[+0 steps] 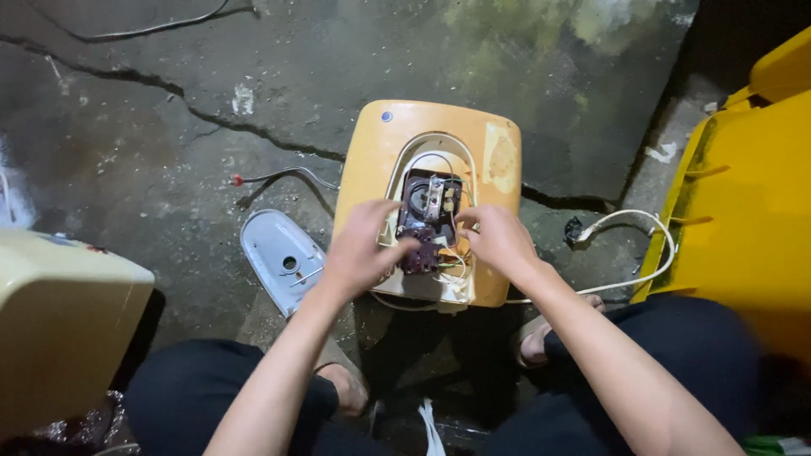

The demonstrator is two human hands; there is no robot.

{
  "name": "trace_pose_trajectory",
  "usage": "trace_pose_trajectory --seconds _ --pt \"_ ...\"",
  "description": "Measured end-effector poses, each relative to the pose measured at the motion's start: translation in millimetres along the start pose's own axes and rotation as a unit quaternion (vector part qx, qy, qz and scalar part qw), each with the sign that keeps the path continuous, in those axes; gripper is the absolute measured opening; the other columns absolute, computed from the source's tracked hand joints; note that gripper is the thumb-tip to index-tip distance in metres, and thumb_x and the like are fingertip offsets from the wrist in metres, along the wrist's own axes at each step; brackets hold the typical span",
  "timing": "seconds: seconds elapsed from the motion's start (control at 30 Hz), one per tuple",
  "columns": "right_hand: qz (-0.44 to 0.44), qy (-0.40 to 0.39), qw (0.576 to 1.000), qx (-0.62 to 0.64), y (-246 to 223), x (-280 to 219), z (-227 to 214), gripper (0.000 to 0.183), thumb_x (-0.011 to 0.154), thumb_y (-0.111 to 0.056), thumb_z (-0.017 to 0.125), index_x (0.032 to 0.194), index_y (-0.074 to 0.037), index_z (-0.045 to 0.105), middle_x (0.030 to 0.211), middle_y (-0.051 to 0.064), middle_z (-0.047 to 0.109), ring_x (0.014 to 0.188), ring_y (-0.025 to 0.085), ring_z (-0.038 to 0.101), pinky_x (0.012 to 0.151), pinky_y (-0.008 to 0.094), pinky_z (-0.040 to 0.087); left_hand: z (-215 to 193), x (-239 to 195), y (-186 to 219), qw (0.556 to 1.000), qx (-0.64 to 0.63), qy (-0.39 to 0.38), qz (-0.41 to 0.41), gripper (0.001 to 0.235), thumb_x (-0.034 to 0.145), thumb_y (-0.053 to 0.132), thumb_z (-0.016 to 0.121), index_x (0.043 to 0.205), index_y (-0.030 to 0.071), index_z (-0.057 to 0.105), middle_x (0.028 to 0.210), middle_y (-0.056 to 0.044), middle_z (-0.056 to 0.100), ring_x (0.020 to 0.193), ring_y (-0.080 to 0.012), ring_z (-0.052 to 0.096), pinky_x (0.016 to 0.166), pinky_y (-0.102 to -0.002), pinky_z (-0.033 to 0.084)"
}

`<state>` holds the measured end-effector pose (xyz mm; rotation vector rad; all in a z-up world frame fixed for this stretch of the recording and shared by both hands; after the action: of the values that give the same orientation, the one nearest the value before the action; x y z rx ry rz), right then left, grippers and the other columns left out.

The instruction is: The person sits on the floor and uses a screwdriver to remove screws from a yellow appliance casing. They then manipulate the internal components, including wires and a motor, by hand to adjust or fix the mechanism.

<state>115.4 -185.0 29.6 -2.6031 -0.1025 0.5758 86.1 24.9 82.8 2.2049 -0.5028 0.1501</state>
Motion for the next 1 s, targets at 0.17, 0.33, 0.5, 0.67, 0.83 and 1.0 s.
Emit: trace_pose_trajectory --seconds 0.17,0.33,0.5,0.67,0.83,1.0 --pt "-0.022 0.007 0.999 0.047 -13 -3 0 0.031 0.091 -0.012 0.07 0.121 -0.014 0.076 0.107 0.01 0.079 0.111 0.035 0.071 0.097 0.047 0.056 54 8 17 0.977 0.076 -0.193 -0.039 0.101 0.072 0.036 0.092 0.15 -0.003 0.041 0.141 -0.027 0.053 0.138 -0.0417 0.046 0.121 -0.05 0.034" --pt "-0.058 -0.041 0.995 0.075 -20 -4 17 0.031 0.098 -0.013 0.062 0.127 -0.014 0.073 0.118 0.01 0.075 0.115 0.031 0.069 0.104 0.045 0.052 103 -3 -27 0.947 0.196 -0.251 -0.04 0.121 0.06 0.049 0.095 0.153 0.0 0.034 0.139 -0.019 0.053 0.136 -0.0367 0.047 0.119 -0.047 0.036" --pt "-0.111 -0.09 0.989 -0.03 -29 -9 29 0.03 0.099 -0.016 0.058 0.126 -0.01 0.069 0.121 0.017 0.072 0.118 0.04 0.065 0.103 0.053 0.052 110 -7 -38 0.94 0.256 -0.226 -0.008 0.094 0.068 0.048 0.086 0.141 0.006 0.045 0.122 -0.012 0.06 0.122 -0.0312 0.058 0.111 -0.043 0.043" --pt "-0.123 -0.085 0.984 -0.102 -24 -2 36 0.024 0.099 -0.021 0.053 0.117 -0.012 0.068 0.113 0.012 0.072 0.111 0.036 0.069 0.093 0.05 0.056 95 -4 -8 0.939 0.268 -0.216 0.016 0.091 0.07 0.046 0.082 0.141 0.003 0.045 0.123 -0.015 0.06 0.121 -0.0329 0.058 0.111 -0.043 0.043" --pt "-0.15 -0.06 0.976 -0.148 -24 2 47 0.024 0.097 -0.021 0.051 0.112 -0.01 0.066 0.106 0.014 0.071 0.101 0.038 0.072 0.086 0.052 0.058 98 -10 -5 0.931 0.291 -0.222 0.018 0.095 0.072 0.045 0.082 0.145 -0.001 0.043 0.129 -0.018 0.058 0.125 -0.0337 0.055 0.113 -0.043 0.041" --pt "-0.196 -0.015 0.965 -0.173 -13 14 71 0.022 0.092 -0.019 0.054 0.108 -0.008 0.065 0.098 0.011 0.069 0.094 0.036 0.072 0.078 0.049 0.06 110 -16 -19 0.928 0.298 -0.225 0.016 0.096 0.079 0.047 0.078 0.152 -0.001 0.038 0.13 -0.019 0.058 0.124 -0.0336 0.055 0.112 -0.043 0.041"
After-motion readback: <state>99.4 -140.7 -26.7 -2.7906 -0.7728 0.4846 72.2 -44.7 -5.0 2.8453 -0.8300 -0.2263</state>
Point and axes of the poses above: each hand's wrist, its own x-axis towards the middle knuckle, its own z-axis out of the palm, y = z × x, the point moved 9 cm from there along x, towards the middle knuckle
